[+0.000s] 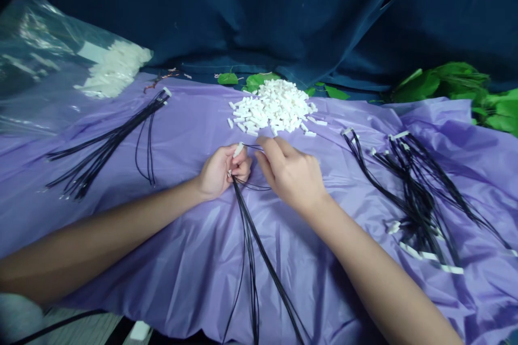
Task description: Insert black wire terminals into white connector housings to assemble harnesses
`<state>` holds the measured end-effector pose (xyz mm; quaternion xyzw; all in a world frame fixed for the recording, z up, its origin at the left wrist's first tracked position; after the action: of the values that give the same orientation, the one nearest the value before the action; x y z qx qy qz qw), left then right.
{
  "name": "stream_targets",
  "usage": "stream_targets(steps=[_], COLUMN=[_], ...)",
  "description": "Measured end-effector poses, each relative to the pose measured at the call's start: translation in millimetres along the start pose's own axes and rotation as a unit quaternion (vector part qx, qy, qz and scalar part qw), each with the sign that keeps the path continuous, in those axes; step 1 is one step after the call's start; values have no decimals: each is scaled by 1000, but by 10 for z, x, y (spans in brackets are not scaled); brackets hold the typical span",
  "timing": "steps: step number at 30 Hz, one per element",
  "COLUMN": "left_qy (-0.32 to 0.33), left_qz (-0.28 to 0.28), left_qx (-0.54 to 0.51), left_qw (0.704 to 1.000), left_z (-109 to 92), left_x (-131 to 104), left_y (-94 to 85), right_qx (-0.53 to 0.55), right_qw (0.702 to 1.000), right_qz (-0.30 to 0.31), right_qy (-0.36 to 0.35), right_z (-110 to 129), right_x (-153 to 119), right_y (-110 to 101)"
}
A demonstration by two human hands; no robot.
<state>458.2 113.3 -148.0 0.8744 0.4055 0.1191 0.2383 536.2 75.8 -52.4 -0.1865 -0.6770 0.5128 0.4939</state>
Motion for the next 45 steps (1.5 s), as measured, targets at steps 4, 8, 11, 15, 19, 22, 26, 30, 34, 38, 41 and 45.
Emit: stream_targets(steps=[4,8,11,15,19,22,26,30,34,38,41,45], left_qy=[-14,-13,-13,-23,-26,-28,-26,-25,-15,-9,-6,-4], left_qz=[-33,-48,-47,-40,-36,-40,-47,-53,-56,-49,-42,-32], left_qx=[-32,-43,-44,-53,-51,-46,-42,-51,-43,-35,-32,-32], left_qw=[999,998,998,998,998,998,998,997,997,998,999,999], left_z=[-6,-20,-21,-1,-1,-10,-21,-15,-24,-32,-38,-46], left_x=[7,6,6,7,11,14,18,15,10,12,17,20], left_y=[-46,-58,-53,-43,-47,-62,-78,-89,-90,-74,-64,-46], right_qx=[-52,-82,-78,-72,-74,-63,-45,-9,36,50,53,43], right_qw=[990,929,908,915,930,942,950,951,939,925,919,911], right_qz=[-86,-159,-93,-69,-71,-54,-50,-51,-52,-47,-60,-68], right_qy=[-103,-325,-401,-390,-352,-325,-305,-303,-339,-373,-387,-403], right_z=[103,412,502,457,360,311,285,273,337,413,435,462], right_x=[-66,-314,-371,-329,-285,-257,-245,-259,-307,-334,-346,-371], right_y=[-91,-143,-10,50,80,145,204,221,184,135,87,81])
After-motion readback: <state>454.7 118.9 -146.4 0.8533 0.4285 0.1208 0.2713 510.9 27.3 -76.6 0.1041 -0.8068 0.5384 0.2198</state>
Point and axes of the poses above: each hand's wrist, its own x-axis towards the middle knuckle, its own y-axis out of the palm, z = x × y, the point moved 9 cm from there along x, towards the middle knuckle, and after that the axes turned 7 degrees about z, right-handed, at the moved point
